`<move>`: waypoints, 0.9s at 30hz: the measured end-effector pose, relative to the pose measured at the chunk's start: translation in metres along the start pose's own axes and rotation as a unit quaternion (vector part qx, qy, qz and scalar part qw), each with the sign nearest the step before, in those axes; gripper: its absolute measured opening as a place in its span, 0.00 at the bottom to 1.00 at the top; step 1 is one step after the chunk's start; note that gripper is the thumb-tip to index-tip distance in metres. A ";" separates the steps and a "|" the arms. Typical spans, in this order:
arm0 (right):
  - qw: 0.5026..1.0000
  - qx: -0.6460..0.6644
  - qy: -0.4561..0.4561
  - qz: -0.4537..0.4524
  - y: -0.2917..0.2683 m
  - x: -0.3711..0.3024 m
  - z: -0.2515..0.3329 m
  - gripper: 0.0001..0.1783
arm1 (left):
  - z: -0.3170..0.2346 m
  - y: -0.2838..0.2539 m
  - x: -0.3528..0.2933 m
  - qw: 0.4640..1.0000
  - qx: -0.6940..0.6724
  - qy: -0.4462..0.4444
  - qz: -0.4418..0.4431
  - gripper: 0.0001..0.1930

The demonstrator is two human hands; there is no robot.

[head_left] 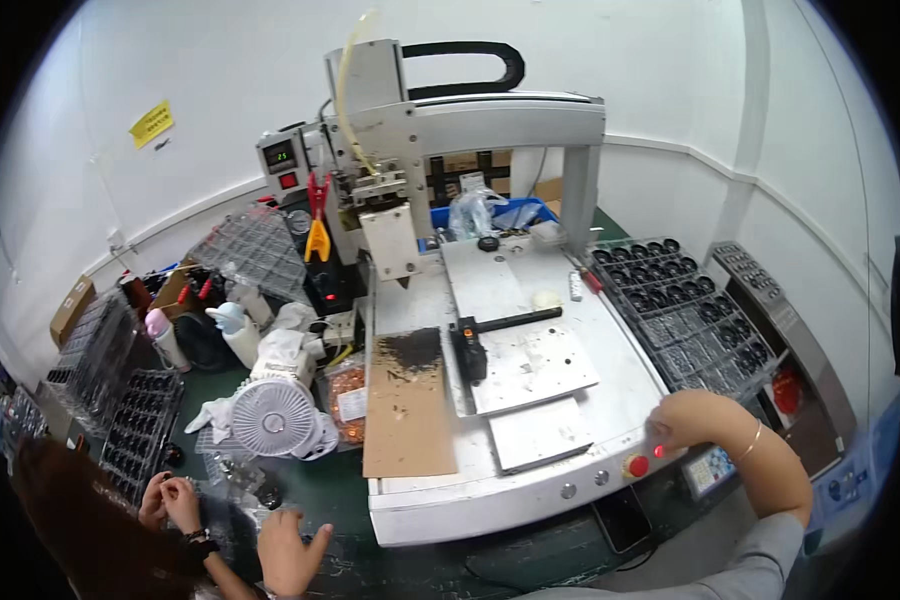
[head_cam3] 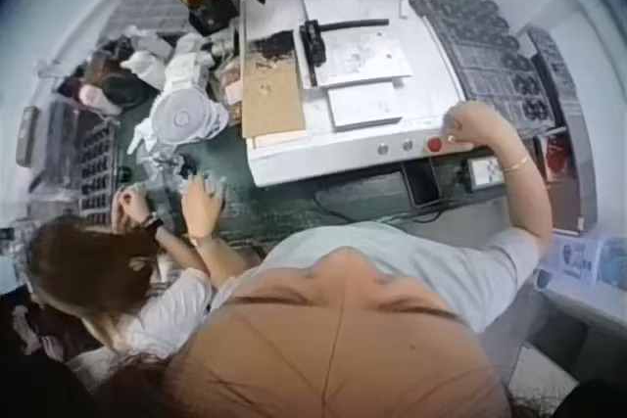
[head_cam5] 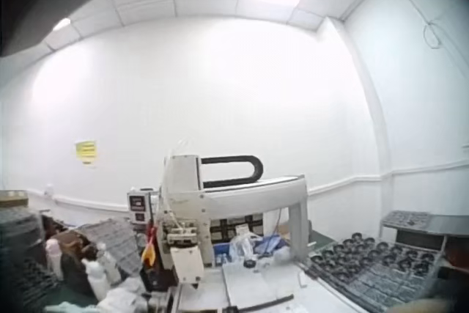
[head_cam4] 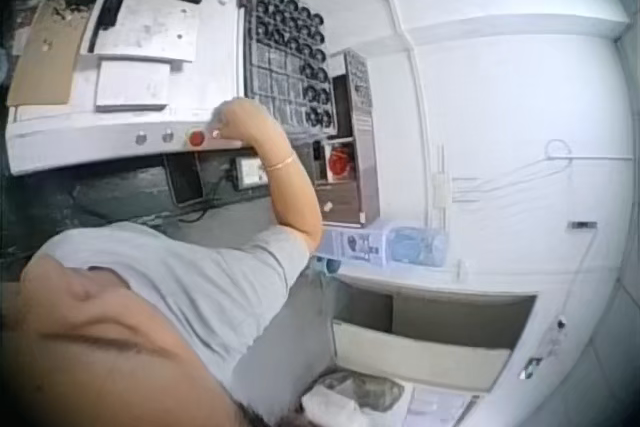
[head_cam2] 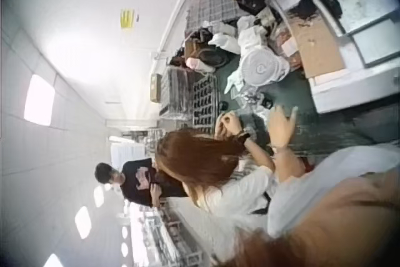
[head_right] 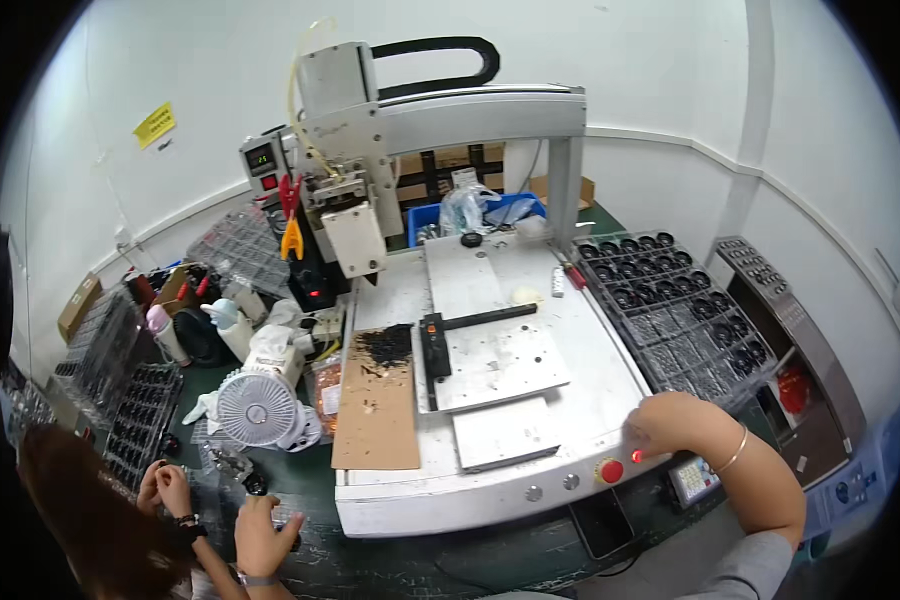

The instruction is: Assembling and testing electronic components using a specialized machine.

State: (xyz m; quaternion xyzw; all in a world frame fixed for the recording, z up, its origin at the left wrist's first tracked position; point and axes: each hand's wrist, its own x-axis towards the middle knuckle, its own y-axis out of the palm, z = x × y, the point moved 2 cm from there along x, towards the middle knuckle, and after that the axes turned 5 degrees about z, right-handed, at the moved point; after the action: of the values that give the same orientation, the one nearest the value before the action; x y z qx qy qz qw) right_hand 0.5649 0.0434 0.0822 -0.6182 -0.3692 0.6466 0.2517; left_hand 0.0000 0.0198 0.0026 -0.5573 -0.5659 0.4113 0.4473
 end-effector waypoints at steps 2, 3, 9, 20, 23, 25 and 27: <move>0.994 0.058 -0.065 -0.067 0.011 -0.002 -0.012 0.20 | -0.042 -0.035 0.011 0.989 -0.048 0.142 -0.011 0.25; 0.994 0.055 -0.054 -0.074 0.009 0.007 -0.021 0.20 | -0.067 -0.042 0.027 0.987 -0.055 0.151 -0.016 0.25; 0.999 -0.005 -0.017 0.029 -0.011 0.014 -0.009 0.16 | -0.202 -0.085 0.042 0.867 -0.064 0.484 0.101 0.28; 0.912 0.101 0.139 -0.373 -0.073 0.196 -0.163 0.19 | -0.299 0.043 0.120 0.804 -0.189 0.556 0.096 0.14; 0.888 0.048 0.159 -0.428 -0.038 0.217 -0.236 0.16 | -0.302 0.074 0.108 0.806 -0.113 0.580 -0.037 0.12; 0.909 0.134 0.068 -0.389 -0.035 0.223 -0.282 0.18 | -0.310 0.072 0.108 0.796 -0.123 0.592 -0.031 0.14; 0.919 0.095 -0.051 -0.379 -0.066 0.236 -0.278 0.29 | -0.304 0.077 0.121 0.805 -0.122 0.578 -0.062 0.15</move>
State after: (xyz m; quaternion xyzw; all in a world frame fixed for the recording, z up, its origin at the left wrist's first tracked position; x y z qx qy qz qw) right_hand 0.8041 0.3140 -0.0001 -0.3709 -0.5250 0.5656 0.5166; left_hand 0.3163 0.1337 0.0138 -0.7053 -0.2820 -0.0879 0.6444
